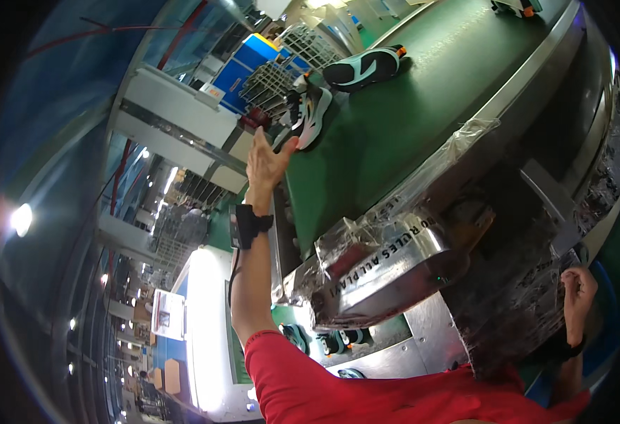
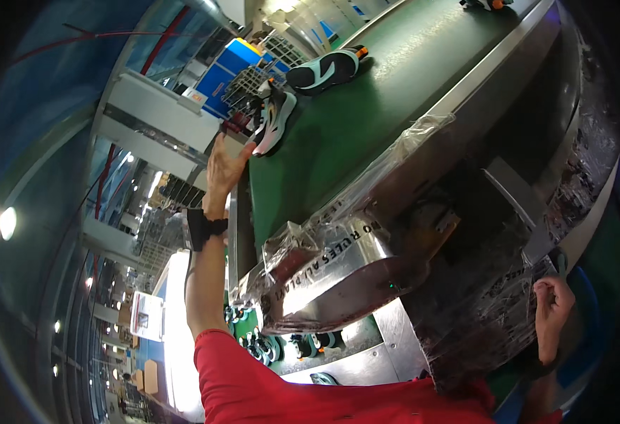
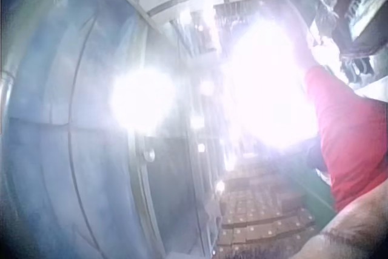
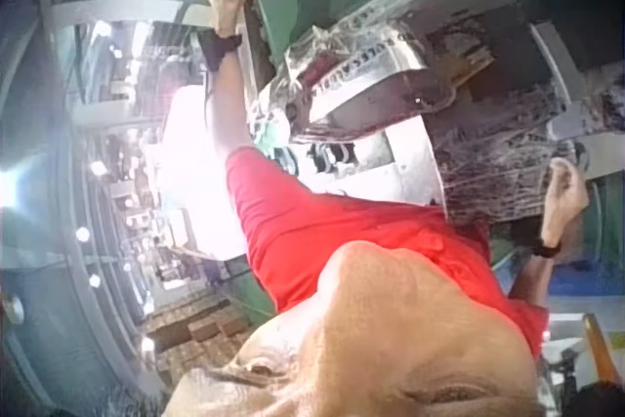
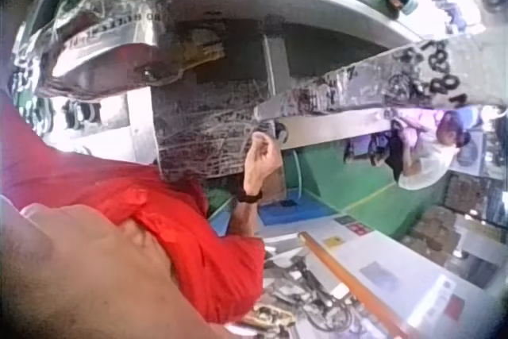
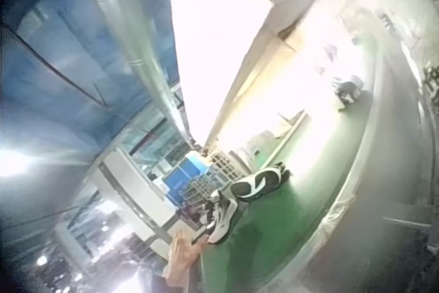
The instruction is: Operates a shoe lasting machine to shape shoes on an industrial conveyor line.
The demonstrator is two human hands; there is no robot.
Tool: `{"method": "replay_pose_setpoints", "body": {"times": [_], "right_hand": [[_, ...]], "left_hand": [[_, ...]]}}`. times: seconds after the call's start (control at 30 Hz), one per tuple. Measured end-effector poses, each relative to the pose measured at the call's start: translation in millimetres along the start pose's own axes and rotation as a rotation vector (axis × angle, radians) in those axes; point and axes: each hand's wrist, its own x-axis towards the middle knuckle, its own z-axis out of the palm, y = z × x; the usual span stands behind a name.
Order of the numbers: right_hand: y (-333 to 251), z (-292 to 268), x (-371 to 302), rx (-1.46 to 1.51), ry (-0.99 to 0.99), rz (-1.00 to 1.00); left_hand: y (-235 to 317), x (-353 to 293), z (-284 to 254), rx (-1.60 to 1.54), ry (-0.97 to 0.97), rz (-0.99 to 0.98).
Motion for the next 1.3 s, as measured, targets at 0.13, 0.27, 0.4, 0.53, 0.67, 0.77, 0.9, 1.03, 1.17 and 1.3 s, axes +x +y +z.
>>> {"method": "replay_pose_setpoints", "body": {"times": [0.13, 0.27, 0.4, 0.53, 0.67, 0.77, 0.9, 1.03, 1.17, 1.3], "right_hand": [[12.0, -0.1, -5.9, -0.011, 0.048, 0.021], [5.2, 1.2, -1.1, -0.108, 0.007, 0.023], [-8.0, 4.5, 0.5, -0.105, 0.033, -0.017], [5.2, 0.3, -1.9, -0.120, 0.018, -0.038], [9.6, 0.1, 1.3, -0.054, -0.011, 0.027], [18.5, -7.6, 0.0, -0.040, -0.061, 0.037], [32.0, -7.4, 0.9, 0.058, -0.041, -0.069], [57.7, -10.8, -1.2, 0.356, -0.109, 0.004], [1.0, -27.6, 9.9, 0.367, -0.142, -0.145], [-53.6, -61.9, 21.5, 0.408, -0.115, -0.279]], "left_hand": [[-4.6, 36.7, 37.5, -0.033, -0.091, -0.096], [-5.3, 69.9, 82.4, -0.142, -0.240, -0.194], [-11.5, 81.5, 103.5, -0.143, -0.210, -0.218], [-7.9, 62.2, 85.9, -0.129, -0.147, -0.173], [19.3, 3.5, 24.5, -0.233, -0.003, 0.025], [63.1, -45.2, -45.3, -0.451, 0.039, 0.001], [149.4, -135.1, -134.8, -0.792, 0.023, 0.015], [211.1, -204.8, -157.1, -0.776, -0.128, 0.212], [260.8, -251.8, -129.6, -0.962, -0.217, 0.406], [303.0, -282.2, -85.1, -1.169, -0.324, 0.485]]}}
